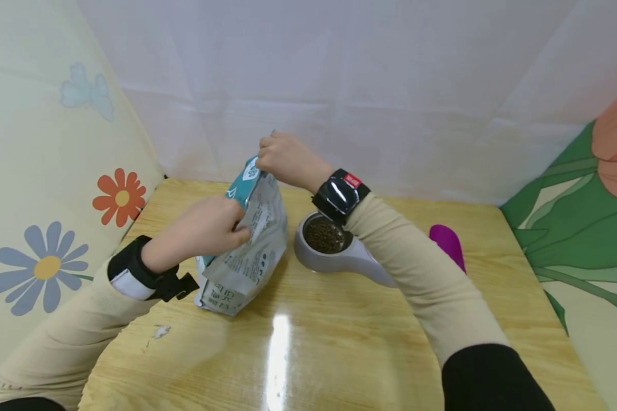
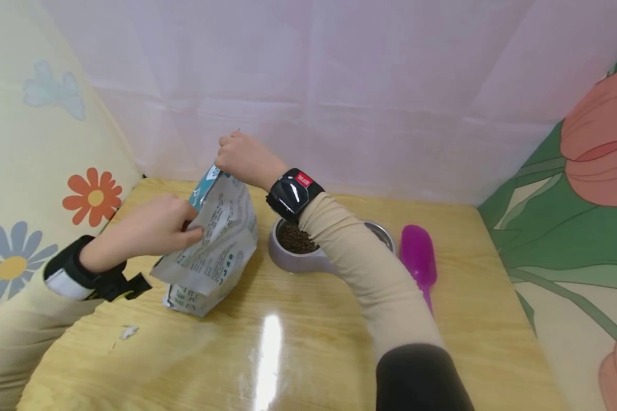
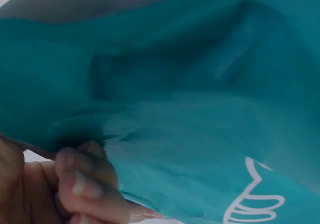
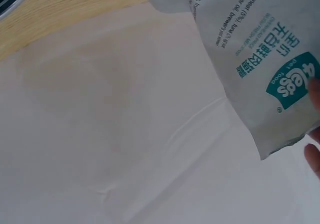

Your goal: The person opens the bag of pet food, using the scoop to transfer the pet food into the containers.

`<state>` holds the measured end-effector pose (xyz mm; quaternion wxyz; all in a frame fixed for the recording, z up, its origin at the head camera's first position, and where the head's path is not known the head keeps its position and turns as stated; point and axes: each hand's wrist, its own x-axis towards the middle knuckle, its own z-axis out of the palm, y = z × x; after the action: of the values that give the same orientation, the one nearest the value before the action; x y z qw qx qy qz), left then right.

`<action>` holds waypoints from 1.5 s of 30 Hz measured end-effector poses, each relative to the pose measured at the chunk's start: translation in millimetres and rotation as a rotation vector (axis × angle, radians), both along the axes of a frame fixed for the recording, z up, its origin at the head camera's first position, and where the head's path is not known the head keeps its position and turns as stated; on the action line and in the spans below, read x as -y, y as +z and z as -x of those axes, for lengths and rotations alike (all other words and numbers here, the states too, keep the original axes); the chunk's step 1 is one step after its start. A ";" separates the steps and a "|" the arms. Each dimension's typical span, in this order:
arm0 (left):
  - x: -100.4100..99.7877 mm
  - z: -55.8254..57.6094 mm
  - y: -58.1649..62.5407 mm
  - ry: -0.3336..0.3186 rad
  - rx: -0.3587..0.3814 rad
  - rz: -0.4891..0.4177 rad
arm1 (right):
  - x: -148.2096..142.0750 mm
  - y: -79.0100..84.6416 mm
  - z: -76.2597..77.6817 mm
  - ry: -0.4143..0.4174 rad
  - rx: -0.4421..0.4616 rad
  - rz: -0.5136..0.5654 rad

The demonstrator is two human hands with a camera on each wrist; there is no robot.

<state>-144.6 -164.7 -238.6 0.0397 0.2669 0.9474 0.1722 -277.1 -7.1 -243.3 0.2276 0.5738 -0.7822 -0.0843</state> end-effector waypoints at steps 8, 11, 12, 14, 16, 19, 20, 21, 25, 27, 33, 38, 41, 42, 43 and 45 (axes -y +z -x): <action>2.9 5.6 -1.1 -0.069 -0.003 -0.016 | 2.2 -0.5 -1.5 0.002 0.004 0.006; 4.0 10.5 -1.5 -0.067 0.041 -0.038 | 2.3 -1.3 -3.9 0.033 0.046 0.017; 4.2 12.4 -1.4 -0.059 0.052 -0.043 | 2.5 -1.2 -5.8 0.052 0.066 0.020; 4.2 16.9 -1.5 -0.038 0.057 -0.053 | 3.2 -1.4 -9.6 0.077 0.096 0.027; 3.9 20.2 -1.0 -0.011 0.052 -0.048 | 4.9 -1.0 -13.5 0.080 0.103 0.023; 3.5 22.4 0.4 0.001 0.040 -0.027 | 7.9 -1.3 -16.7 0.052 0.095 0.022; 3.5 22.8 0.7 -0.004 0.038 -0.019 | 8.6 -1.2 -17.2 0.043 0.095 0.020; 3.6 22.8 1.0 -0.014 0.033 -0.011 | 9.2 -1.1 -17.6 0.036 0.094 0.020; 5.5 24.3 1.0 -0.068 0.007 -0.009 | 10.8 -1.3 -17.2 0.024 0.095 0.016; 6.7 25.6 1.2 -0.082 0.014 -0.016 | 11.0 -1.5 -15.8 0.021 0.091 0.009; 6.8 32.3 4.1 -0.066 0.083 -0.028 | 10.0 1.9 -6.1 0.018 0.101 -0.017; 1.7 38.0 6.6 -0.026 0.061 -0.001 | 8.7 1.6 4.2 -0.050 0.036 -0.009; 0.2 38.3 7.5 -0.034 0.040 0.024 | 7.6 -0.8 6.6 -0.050 0.029 0.004; 0.3 38.5 7.2 -0.042 0.031 0.028 | 7.3 -1.8 7.2 -0.045 0.030 0.012; 0.5 38.7 6.9 -0.051 0.027 0.024 | 7.1 -2.6 7.6 -0.044 0.028 0.017; 1.7 39.8 5.7 -0.071 0.022 0.003 | 6.2 -4.3 8.5 -0.045 0.029 0.034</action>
<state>-184.5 -166.4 -232.9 0.0564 0.2986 0.9370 0.1723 -285.6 -13.3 -247.5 0.2238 0.5533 -0.7995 -0.0678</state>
